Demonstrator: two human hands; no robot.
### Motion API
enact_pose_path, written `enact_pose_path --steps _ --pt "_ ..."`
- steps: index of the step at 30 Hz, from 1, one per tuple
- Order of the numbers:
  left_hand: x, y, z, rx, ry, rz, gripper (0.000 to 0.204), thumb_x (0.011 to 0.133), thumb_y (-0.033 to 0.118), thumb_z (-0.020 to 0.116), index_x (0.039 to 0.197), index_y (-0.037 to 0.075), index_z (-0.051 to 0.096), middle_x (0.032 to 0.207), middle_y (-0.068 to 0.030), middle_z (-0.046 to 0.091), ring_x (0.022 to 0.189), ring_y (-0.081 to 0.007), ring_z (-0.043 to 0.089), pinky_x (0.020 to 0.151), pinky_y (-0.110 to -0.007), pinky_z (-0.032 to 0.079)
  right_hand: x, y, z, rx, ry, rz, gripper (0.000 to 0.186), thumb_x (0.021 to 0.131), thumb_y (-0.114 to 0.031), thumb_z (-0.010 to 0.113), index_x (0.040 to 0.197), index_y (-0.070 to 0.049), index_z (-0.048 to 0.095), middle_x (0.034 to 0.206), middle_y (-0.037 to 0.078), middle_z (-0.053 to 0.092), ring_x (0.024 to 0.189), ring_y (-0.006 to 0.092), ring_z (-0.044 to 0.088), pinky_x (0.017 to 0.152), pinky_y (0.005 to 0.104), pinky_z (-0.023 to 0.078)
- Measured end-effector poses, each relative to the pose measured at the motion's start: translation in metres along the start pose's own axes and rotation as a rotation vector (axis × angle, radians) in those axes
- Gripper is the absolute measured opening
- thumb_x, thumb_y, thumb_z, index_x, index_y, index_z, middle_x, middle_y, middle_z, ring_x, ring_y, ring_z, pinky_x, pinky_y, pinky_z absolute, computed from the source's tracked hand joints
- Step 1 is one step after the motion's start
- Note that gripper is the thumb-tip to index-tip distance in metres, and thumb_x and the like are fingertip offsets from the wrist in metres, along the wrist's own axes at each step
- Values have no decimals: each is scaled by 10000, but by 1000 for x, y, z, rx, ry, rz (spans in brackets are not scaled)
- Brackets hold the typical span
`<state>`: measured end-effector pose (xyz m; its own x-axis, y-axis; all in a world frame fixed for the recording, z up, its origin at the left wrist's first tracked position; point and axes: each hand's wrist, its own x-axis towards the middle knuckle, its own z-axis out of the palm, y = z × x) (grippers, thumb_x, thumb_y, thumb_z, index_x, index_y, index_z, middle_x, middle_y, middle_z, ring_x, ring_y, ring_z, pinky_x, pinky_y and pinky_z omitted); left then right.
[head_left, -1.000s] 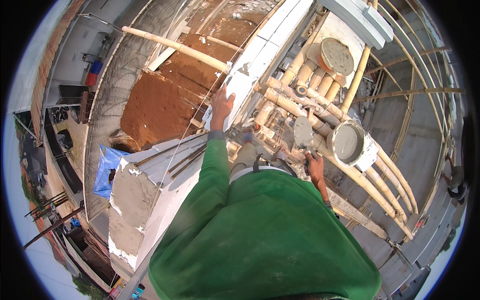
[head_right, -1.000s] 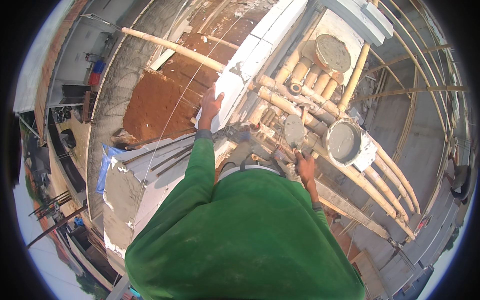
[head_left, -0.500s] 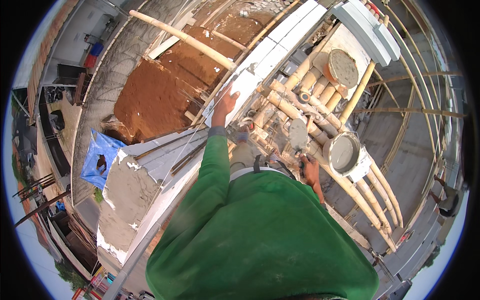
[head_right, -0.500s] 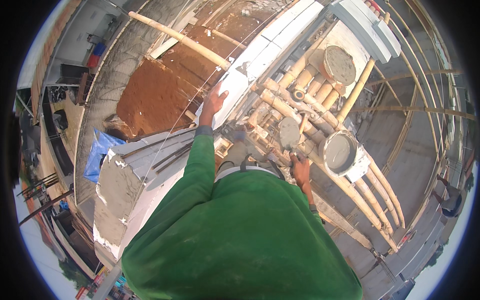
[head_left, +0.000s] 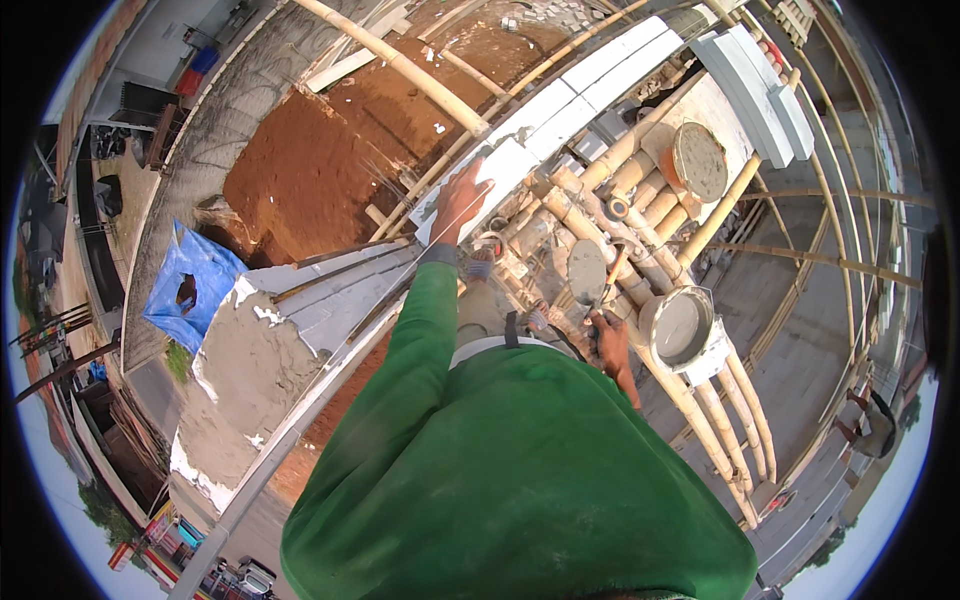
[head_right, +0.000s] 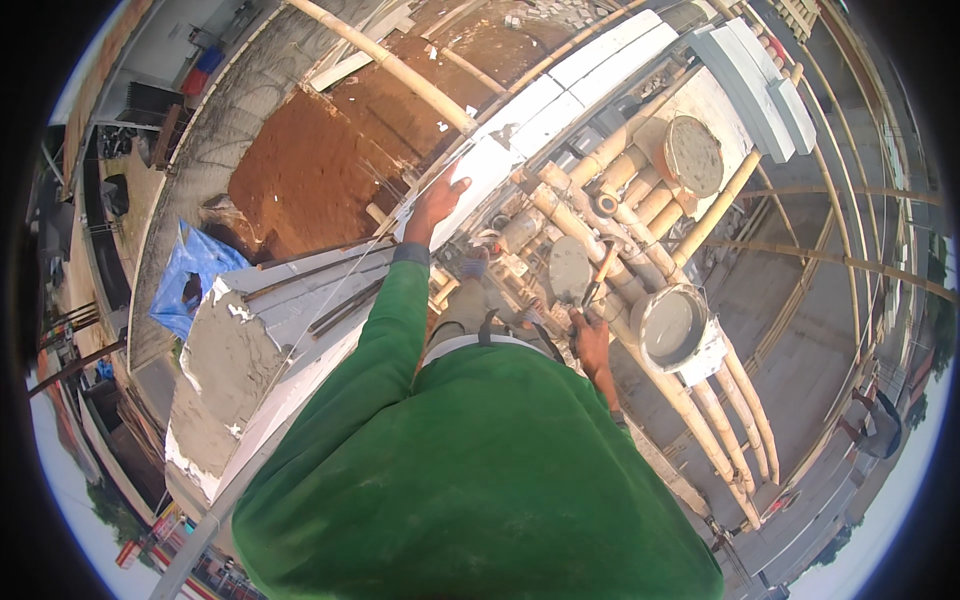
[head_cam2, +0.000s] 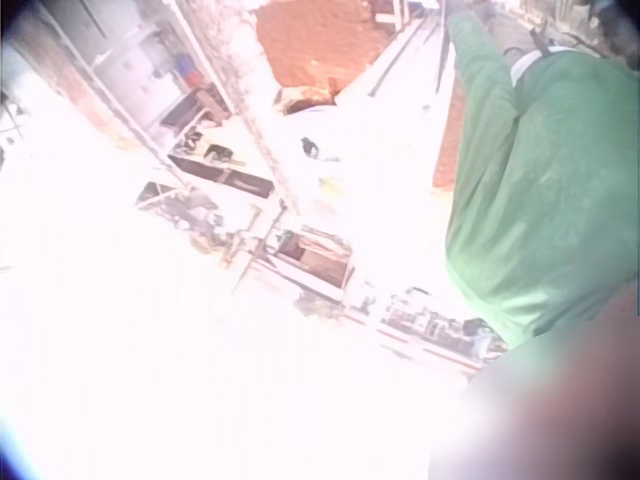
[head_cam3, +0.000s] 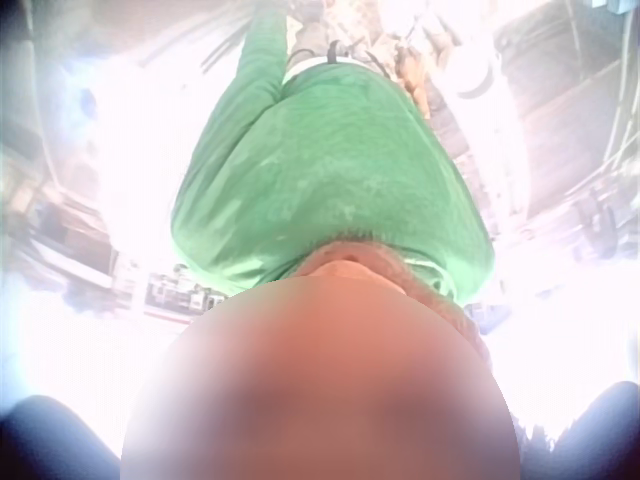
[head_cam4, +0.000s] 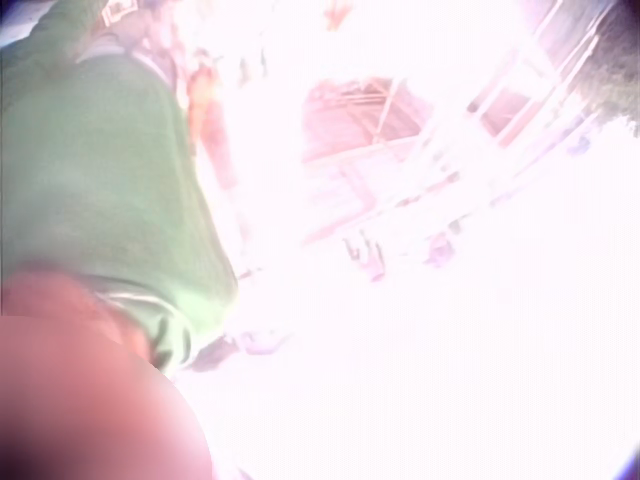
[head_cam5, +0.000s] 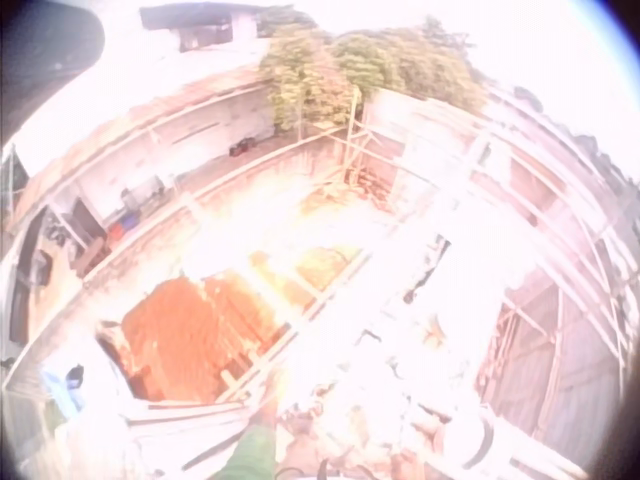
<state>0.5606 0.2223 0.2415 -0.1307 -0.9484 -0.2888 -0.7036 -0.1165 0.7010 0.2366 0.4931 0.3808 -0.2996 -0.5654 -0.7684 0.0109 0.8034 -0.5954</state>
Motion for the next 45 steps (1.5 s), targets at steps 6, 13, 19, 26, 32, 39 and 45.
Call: enact_pose_path --steps 6,13,19,26,32,39,45 --pt "-8 14 -13 34 -44 46 744 1032 468 605 1632 90 383 1642 -215 442 1516 -396 417 1260 -478 314 1 -10 4 -48 -5 -48 332 1037 -335 655 885 -44 699 683 -21 575 528 82 478 489 282 351" --pt "-17 30 -25 53 13 83 704 1024 450 625 1615 125 421 1600 -187 494 1443 -405 471 1198 -501 376 3 -11 7 -12 -11 -14 334 1038 -340 655 877 -48 685 679 -24 566 515 83 474 475 280 354" --pt "-15 24 -15 79 77 91 659 1012 413 663 1586 151 470 1520 -159 582 1326 -420 567 1095 -520 484 2 -5 4 78 60 -55 366 1033 -352 666 857 -32 659 677 -15 562 540 98 504 497 288 380" --pt "-9 15 -14 78 73 131 690 1007 448 656 1599 154 458 1515 -174 586 1357 -417 559 1121 -512 465 -5 16 -9 256 591 -269 311 1053 -274 656 872 -40 562 672 3 531 535 96 482 467 299 375" --pt "-9 19 -19 85 19 116 722 1030 446 617 1606 52 430 1551 -254 534 1418 -423 520 1152 -508 427 6 58 -48 432 900 -254 267 1046 -207 646 881 -16 555 678 24 549 525 103 471 469 312 361" --pt "4 7 -17 -24 -31 121 708 1031 393 635 1610 45 422 1570 -254 509 1415 -434 515 1171 -479 413 45 101 -117 567 886 -55 241 996 -180 649 920 48 650 761 83 642 539 171 575 460 330 427" --pt "5 10 -22 -216 -117 129 707 1027 288 662 1614 -5 397 1591 -239 495 1452 -357 500 1193 -416 384 80 130 -155 590 831 -50 358 1029 -256 647 1157 78 653 818 116 703 601 193 650 497 352 518"
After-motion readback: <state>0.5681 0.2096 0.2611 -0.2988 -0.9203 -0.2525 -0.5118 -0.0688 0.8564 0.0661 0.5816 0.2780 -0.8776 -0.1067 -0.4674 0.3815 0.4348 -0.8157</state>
